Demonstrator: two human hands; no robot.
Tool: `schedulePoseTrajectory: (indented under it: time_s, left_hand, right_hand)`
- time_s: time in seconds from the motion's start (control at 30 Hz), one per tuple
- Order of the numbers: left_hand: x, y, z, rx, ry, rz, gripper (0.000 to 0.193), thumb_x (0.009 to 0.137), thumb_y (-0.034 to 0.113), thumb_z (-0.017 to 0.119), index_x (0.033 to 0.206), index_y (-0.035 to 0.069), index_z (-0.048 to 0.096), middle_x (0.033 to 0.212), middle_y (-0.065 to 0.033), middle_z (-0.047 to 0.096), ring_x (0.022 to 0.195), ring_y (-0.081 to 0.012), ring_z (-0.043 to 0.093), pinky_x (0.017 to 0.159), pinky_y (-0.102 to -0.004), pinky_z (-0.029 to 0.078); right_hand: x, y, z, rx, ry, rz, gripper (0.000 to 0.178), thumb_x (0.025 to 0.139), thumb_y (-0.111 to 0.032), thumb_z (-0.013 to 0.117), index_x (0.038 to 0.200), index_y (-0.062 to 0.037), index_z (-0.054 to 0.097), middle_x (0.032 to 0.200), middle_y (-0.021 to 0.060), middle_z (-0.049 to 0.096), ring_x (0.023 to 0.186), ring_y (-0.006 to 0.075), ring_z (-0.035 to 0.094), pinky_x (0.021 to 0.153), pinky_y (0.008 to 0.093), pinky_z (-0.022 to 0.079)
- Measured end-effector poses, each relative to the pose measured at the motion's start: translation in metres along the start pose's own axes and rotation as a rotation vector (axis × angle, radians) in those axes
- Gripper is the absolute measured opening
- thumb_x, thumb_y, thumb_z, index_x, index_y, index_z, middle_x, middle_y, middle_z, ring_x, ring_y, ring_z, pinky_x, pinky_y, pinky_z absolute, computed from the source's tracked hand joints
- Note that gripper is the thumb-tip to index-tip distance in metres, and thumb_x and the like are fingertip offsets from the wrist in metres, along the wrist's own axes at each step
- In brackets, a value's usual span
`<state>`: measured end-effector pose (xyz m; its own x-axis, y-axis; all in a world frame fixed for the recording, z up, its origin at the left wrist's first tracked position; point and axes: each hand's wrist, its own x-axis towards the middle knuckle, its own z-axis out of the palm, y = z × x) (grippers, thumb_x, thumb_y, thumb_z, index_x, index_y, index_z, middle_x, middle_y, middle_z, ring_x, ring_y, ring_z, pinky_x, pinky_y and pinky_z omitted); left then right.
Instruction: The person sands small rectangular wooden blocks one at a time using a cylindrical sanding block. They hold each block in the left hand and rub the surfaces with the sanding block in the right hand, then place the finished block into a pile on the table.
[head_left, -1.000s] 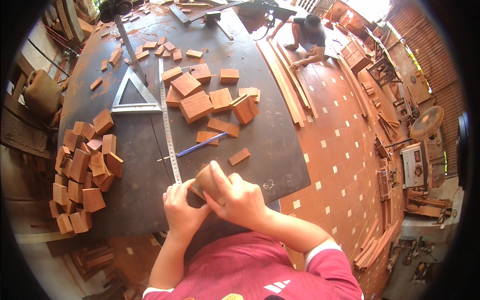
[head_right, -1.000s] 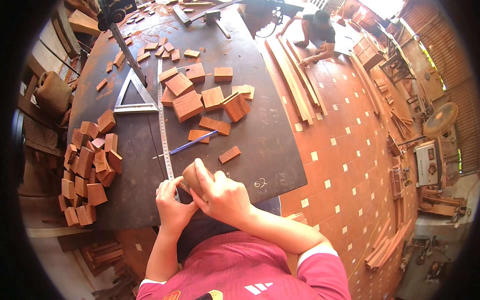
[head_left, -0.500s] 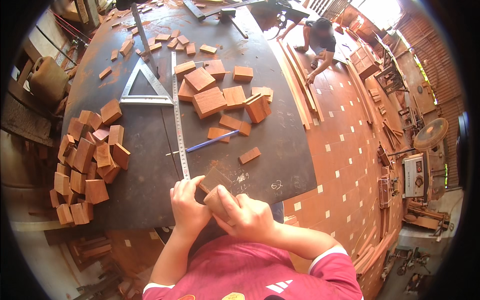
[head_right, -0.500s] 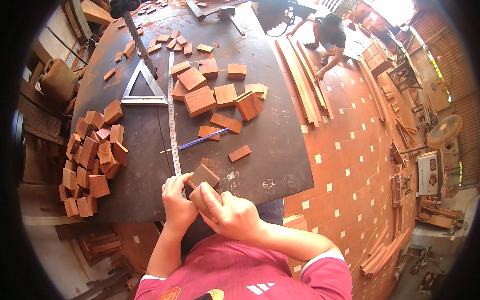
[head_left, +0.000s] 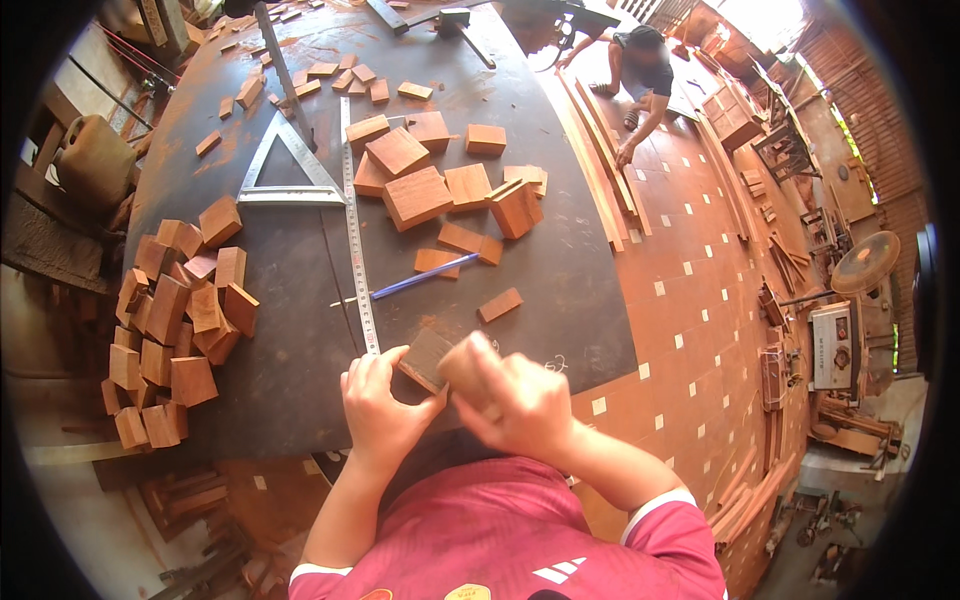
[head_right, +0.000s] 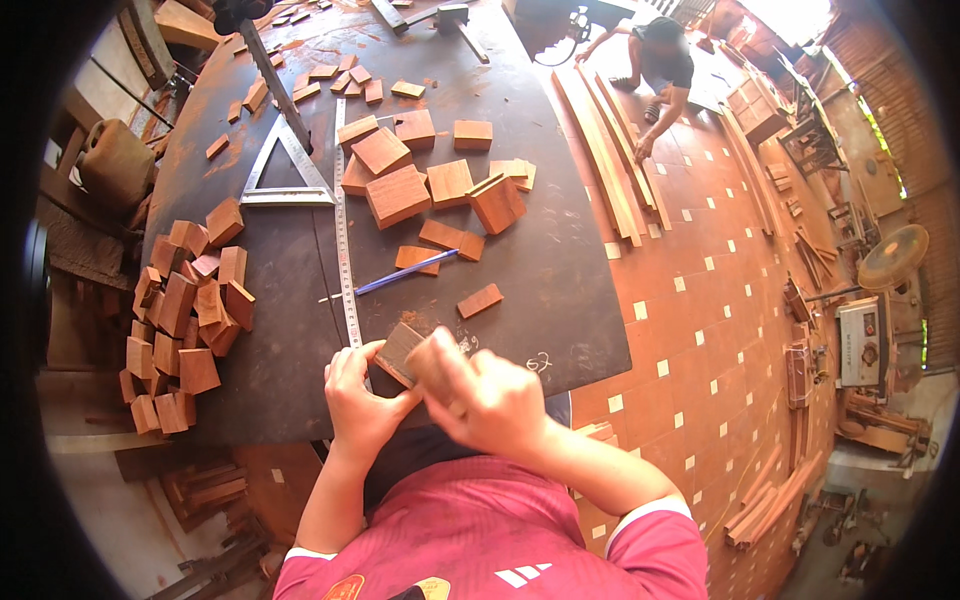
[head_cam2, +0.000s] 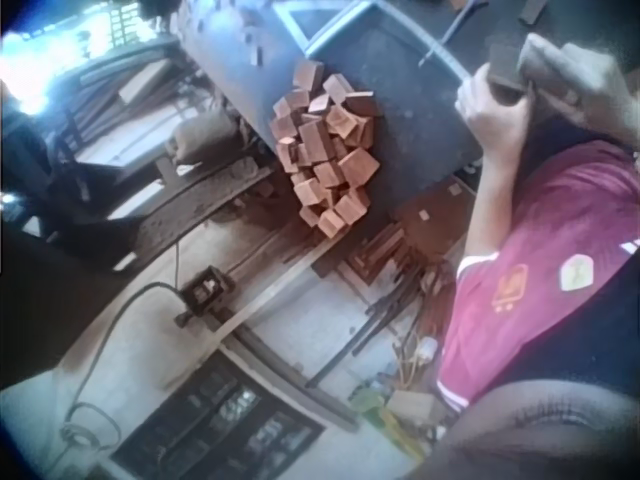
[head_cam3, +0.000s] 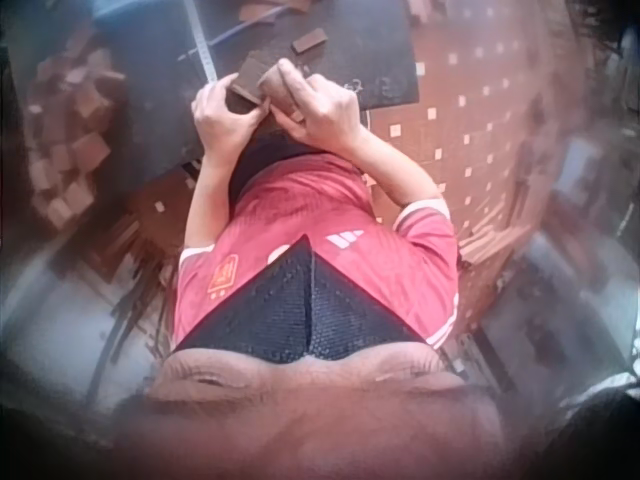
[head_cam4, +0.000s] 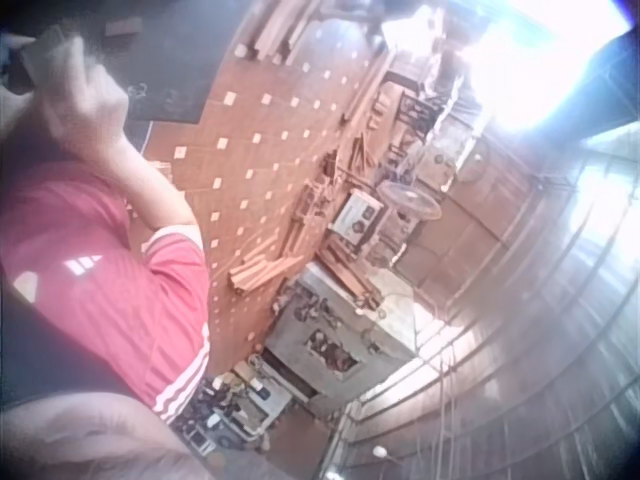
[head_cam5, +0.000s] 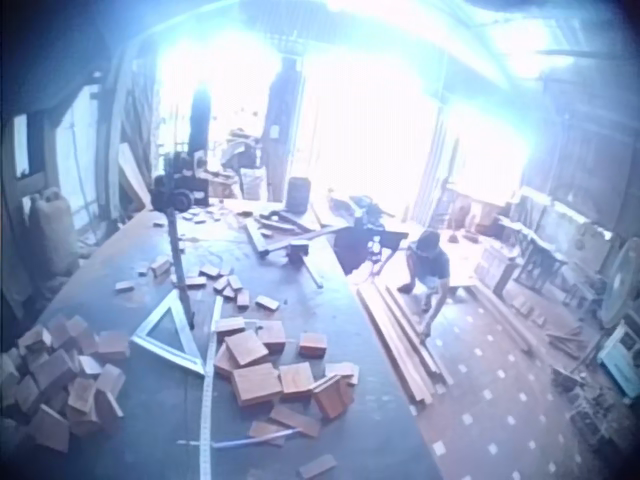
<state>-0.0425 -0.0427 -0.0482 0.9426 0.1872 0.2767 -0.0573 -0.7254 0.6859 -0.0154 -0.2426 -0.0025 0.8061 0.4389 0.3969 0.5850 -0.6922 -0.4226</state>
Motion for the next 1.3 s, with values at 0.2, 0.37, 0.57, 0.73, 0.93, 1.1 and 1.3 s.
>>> schedulePoseTrajectory:
  time_s: [0.2, 0.37, 0.57, 0.73, 0.93, 1.1, 1.3]
  left_hand:
    - [0.004, 0.004, 0.001, 0.017, 0.021, 0.013, 0.057, 0.062, 0.026, 0.098, 0.109, 0.006, 0.073, 0.099, -0.0095, 0.072, 0.097, -0.0324, 0.068, 0.089, -0.0441, 0.051]
    - [0.007, 0.008, -0.001, 0.032, -0.015, 0.021, 0.055, 0.062, 0.024, 0.097, 0.109, 0.006, 0.073, 0.097, -0.0092, 0.072, 0.094, -0.0323, 0.068, 0.087, -0.0433, 0.051]
    - [0.006, 0.006, 0.003, 0.045, -0.002, 0.036, 0.054, 0.062, 0.022, 0.096, 0.109, 0.006, 0.074, 0.095, -0.0078, 0.07, 0.087, -0.0294, 0.066, 0.082, -0.0421, 0.05]
    - [0.003, 0.002, 0.004, 0.028, 0.008, 0.021, 0.055, 0.063, 0.025, 0.097, 0.109, 0.006, 0.074, 0.094, -0.0073, 0.07, 0.084, -0.0278, 0.064, 0.079, -0.0409, 0.05]
    - [0.006, 0.003, 0.004, 0.036, 0.002, 0.046, 0.058, 0.066, 0.032, 0.097, 0.112, 0.005, 0.074, 0.098, -0.0096, 0.071, 0.09, -0.0308, 0.066, 0.082, -0.0421, 0.05]
    - [0.004, 0.003, 0.002, 0.024, -0.055, -0.032, 0.064, 0.066, 0.037, 0.098, 0.116, 0.005, 0.073, 0.103, -0.0128, 0.072, 0.1, -0.0356, 0.069, 0.09, -0.0457, 0.05]
    - [0.005, 0.002, 0.005, 0.004, -0.041, 0.011, 0.064, 0.065, 0.035, 0.098, 0.116, 0.005, 0.073, 0.103, -0.0126, 0.071, 0.099, -0.0355, 0.068, 0.089, -0.0457, 0.05]
  right_hand:
    - [0.004, 0.017, 0.001, 0.046, 0.026, 0.013, 0.08, 0.078, -0.025, 0.09, 0.147, 0.0032, 0.061, 0.078, 0.0132, 0.066, 0.06, 0.0278, 0.066, 0.055, 0.0392, 0.055]
    - [-0.012, 0.011, 0.001, 0.055, 0.066, 0.085, 0.078, 0.079, -0.025, 0.09, 0.144, 0.0056, 0.061, 0.081, 0.0148, 0.068, 0.063, 0.0289, 0.068, 0.058, 0.0375, 0.057]
    - [-0.008, 0.015, -0.001, 0.097, 0.088, 0.065, 0.076, 0.079, -0.021, 0.09, 0.144, 0.0062, 0.061, 0.08, 0.015, 0.068, 0.063, 0.0282, 0.067, 0.058, 0.0382, 0.056]
    - [-0.024, -0.004, 0.014, 0.229, 0.083, -0.025, 0.077, 0.076, -0.02, 0.091, 0.144, 0.005, 0.062, 0.078, 0.0144, 0.068, 0.06, 0.0286, 0.066, 0.056, 0.0379, 0.055]
    - [-0.011, 0.01, 0.016, 0.139, 0.124, 0.034, 0.079, 0.076, -0.018, 0.091, 0.146, 0.002, 0.061, 0.08, 0.0128, 0.068, 0.063, 0.0266, 0.067, 0.056, 0.0376, 0.056]
    - [-0.012, 0.006, 0.007, 0.2, -0.001, -0.026, 0.078, 0.075, -0.018, 0.091, 0.143, 0.0043, 0.062, 0.085, 0.015, 0.071, 0.065, 0.0299, 0.069, 0.059, 0.0385, 0.058]
    - [-0.013, 0.004, 0.004, 0.216, -0.015, -0.013, 0.077, 0.076, -0.017, 0.091, 0.143, 0.0048, 0.062, 0.087, 0.0178, 0.072, 0.068, 0.0311, 0.071, 0.061, 0.0394, 0.058]
